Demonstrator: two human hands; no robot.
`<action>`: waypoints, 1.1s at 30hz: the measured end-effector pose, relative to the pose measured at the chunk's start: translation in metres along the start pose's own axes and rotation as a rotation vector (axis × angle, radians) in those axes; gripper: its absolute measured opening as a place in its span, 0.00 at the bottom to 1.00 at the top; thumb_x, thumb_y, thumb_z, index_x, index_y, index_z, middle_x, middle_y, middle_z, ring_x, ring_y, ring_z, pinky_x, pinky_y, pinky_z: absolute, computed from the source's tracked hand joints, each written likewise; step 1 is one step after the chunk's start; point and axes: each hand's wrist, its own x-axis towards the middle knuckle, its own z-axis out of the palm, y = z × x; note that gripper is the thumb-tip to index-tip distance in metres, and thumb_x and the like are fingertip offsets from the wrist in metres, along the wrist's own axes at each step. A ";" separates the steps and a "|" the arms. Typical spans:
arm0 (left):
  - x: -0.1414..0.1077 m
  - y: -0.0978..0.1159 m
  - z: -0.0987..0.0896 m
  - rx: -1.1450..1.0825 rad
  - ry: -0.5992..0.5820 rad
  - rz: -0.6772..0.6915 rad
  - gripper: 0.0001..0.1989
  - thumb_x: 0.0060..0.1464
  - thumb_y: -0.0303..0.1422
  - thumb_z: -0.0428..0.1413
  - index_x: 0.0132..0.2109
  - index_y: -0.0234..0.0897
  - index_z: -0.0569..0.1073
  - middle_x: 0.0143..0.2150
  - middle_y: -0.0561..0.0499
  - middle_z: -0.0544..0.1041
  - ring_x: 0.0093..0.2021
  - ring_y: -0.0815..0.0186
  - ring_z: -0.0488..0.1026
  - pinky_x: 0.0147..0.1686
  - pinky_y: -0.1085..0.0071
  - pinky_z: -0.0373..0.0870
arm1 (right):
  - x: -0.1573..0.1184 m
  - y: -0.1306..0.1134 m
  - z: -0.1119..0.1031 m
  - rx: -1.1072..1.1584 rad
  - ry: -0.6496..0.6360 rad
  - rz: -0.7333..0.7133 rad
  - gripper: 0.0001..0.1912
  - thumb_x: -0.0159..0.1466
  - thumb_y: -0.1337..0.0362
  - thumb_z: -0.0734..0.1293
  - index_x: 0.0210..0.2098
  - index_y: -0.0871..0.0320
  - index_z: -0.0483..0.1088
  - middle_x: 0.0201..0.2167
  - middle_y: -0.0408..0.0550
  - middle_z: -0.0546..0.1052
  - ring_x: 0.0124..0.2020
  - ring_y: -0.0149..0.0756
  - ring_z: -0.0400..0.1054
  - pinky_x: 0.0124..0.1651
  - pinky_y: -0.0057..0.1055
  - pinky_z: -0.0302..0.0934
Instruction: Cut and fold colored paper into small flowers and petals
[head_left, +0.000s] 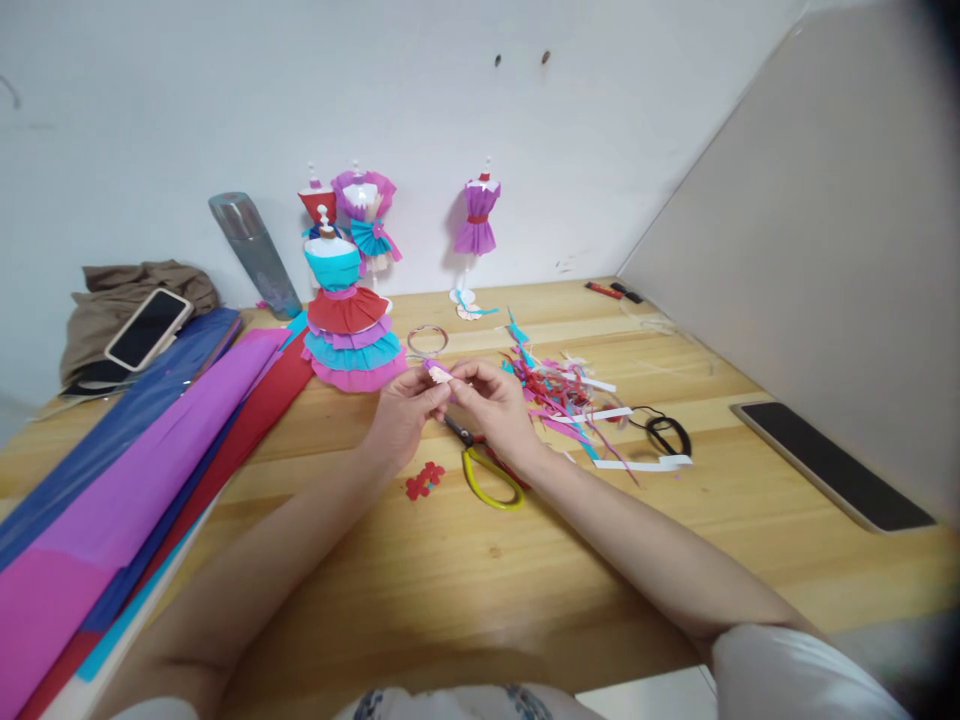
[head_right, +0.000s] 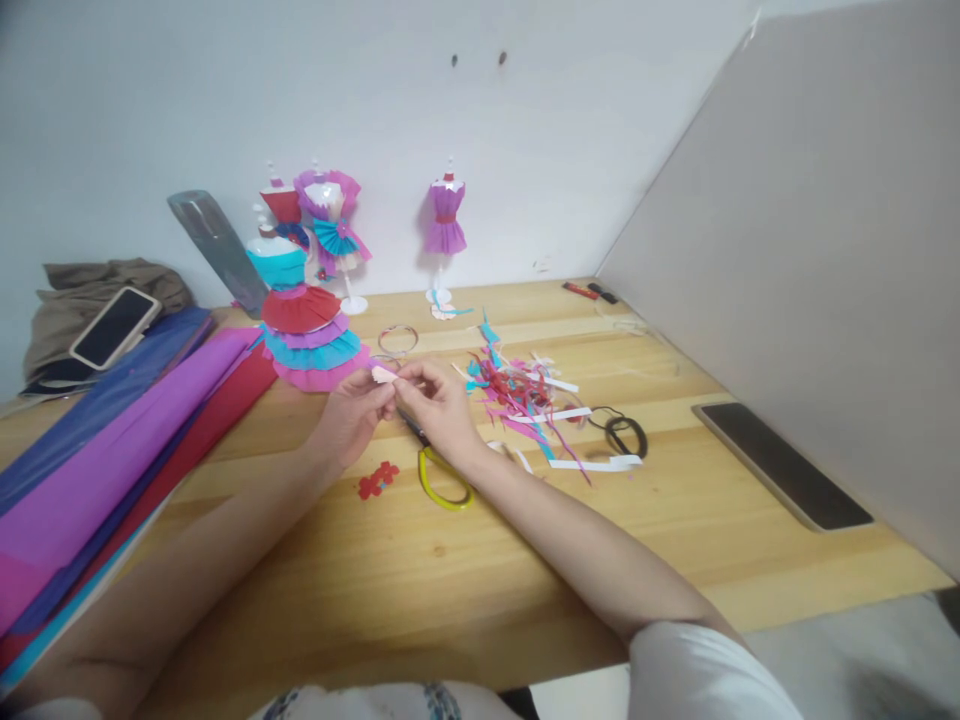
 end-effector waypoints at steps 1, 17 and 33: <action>0.000 -0.001 -0.001 -0.004 0.004 0.002 0.16 0.35 0.35 0.72 0.32 0.35 0.78 0.24 0.57 0.73 0.23 0.76 0.65 0.24 0.77 0.61 | -0.001 -0.001 0.001 0.058 -0.025 0.038 0.10 0.59 0.56 0.70 0.30 0.55 0.70 0.24 0.41 0.73 0.26 0.32 0.68 0.36 0.32 0.64; -0.006 0.003 0.008 -0.003 0.045 0.009 0.12 0.38 0.35 0.70 0.27 0.35 0.76 0.19 0.58 0.68 0.20 0.77 0.62 0.21 0.78 0.56 | -0.001 -0.007 0.005 0.088 0.081 0.070 0.17 0.50 0.50 0.76 0.24 0.56 0.73 0.18 0.40 0.70 0.21 0.30 0.63 0.29 0.30 0.62; -0.007 -0.001 0.009 -0.046 0.116 -0.029 0.13 0.37 0.33 0.70 0.28 0.35 0.75 0.22 0.57 0.70 0.22 0.76 0.64 0.21 0.77 0.56 | -0.003 -0.010 0.007 0.070 0.116 0.063 0.13 0.51 0.54 0.76 0.23 0.56 0.76 0.21 0.43 0.74 0.24 0.32 0.67 0.31 0.31 0.64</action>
